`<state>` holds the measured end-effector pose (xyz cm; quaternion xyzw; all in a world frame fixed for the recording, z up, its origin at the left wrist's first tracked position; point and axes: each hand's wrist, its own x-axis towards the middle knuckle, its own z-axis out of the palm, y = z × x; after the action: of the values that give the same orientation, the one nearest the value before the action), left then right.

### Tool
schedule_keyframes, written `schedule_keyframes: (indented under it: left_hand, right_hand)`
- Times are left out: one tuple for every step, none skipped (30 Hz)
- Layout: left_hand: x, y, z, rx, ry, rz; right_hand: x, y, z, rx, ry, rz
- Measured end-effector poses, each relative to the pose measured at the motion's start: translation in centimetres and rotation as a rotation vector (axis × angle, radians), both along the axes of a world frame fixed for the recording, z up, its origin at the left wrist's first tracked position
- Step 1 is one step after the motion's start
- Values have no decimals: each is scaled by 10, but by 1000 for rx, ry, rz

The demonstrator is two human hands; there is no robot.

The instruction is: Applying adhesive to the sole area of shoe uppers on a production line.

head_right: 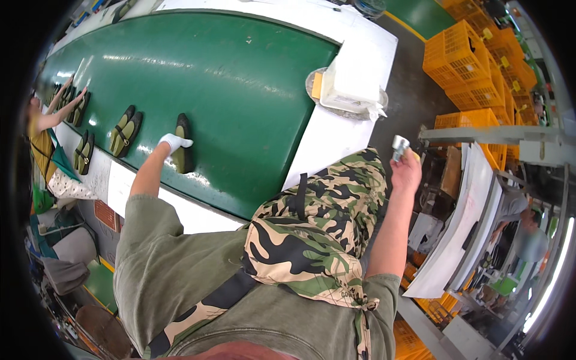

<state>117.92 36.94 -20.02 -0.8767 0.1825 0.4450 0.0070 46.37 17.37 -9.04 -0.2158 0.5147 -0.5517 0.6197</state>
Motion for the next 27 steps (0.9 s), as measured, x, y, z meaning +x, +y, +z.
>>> schedule_keyframes:
  left_hand:
    - [-25,-10,3,-99,181,166]
    - [-50,-17,9,-210,335,282]
    - [-62,-14,-10,-333,547,397]
    - [-98,-38,10,-445,754,436]
    - [-121,-46,11,-618,977,515]
    - [-150,-58,19,-815,1194,533]
    - [-184,-71,46,-921,1372,594]
    - [-211,-83,68,-1043,1475,512]
    - [-232,-96,84,-1091,1523,441]
    - [-253,-107,97,-1167,1442,353]
    - [-271,-116,110,-1239,1379,264]
    - [-288,-123,122,-1341,1242,75]
    - [-301,-128,127,-1438,1096,-113]
    - [-309,-130,125,-1494,828,-290]
    - [-316,-133,129,-1592,653,-538]
    - [-327,-135,141,-1634,526,-737]
    - [-337,-135,155,-1669,391,-933]
    - [-343,-134,169,-1640,387,-1043]
    - [-350,-133,174,-1641,343,-1045]
    - [-356,-133,179,-1647,302,-1093]
    - [-361,-133,188,-1651,255,-1140]
    - [-368,-133,207,-1695,175,-1200]
    - [-381,-131,220,-1690,179,-1215]
    - [-395,-127,231,-1689,188,-1071]
    - [-403,-126,236,-1683,195,-927]
    - [-397,-144,218,-1788,-111,-1284]
    - [-399,-145,212,-1783,-112,-1293]
  right_hand:
    - [9,0,1,30,31,-14]
    - [25,0,3,48,65,-14]
    - [41,-1,5,70,92,1]
    - [42,-2,0,72,135,-6]
    - [49,-4,-5,80,168,17]
    - [63,-4,2,80,233,32]
    - [71,-4,8,39,257,74]
    - [84,-3,19,4,259,87]
    - [94,-4,26,-72,254,124]
    - [102,-4,35,-138,225,165]
    - [111,-1,47,-197,215,189]
    - [123,2,62,-217,263,193]
    - [130,6,75,-274,302,224]
    - [132,8,79,-336,287,224]
    - [136,12,85,-364,272,223]
    - [135,15,84,-363,290,192]
    - [131,16,83,-361,307,164]
    - [127,17,83,-342,316,162]
    - [122,20,81,-341,311,144]
    - [117,22,78,-321,342,115]
    - [115,24,76,-303,369,91]
    - [113,26,75,-292,363,74]
    - [112,27,74,-290,355,63]
    - [113,29,77,-294,315,45]
    - [115,32,80,-298,275,27]
    - [117,34,83,-298,268,21]
    - [120,37,92,-303,203,32]
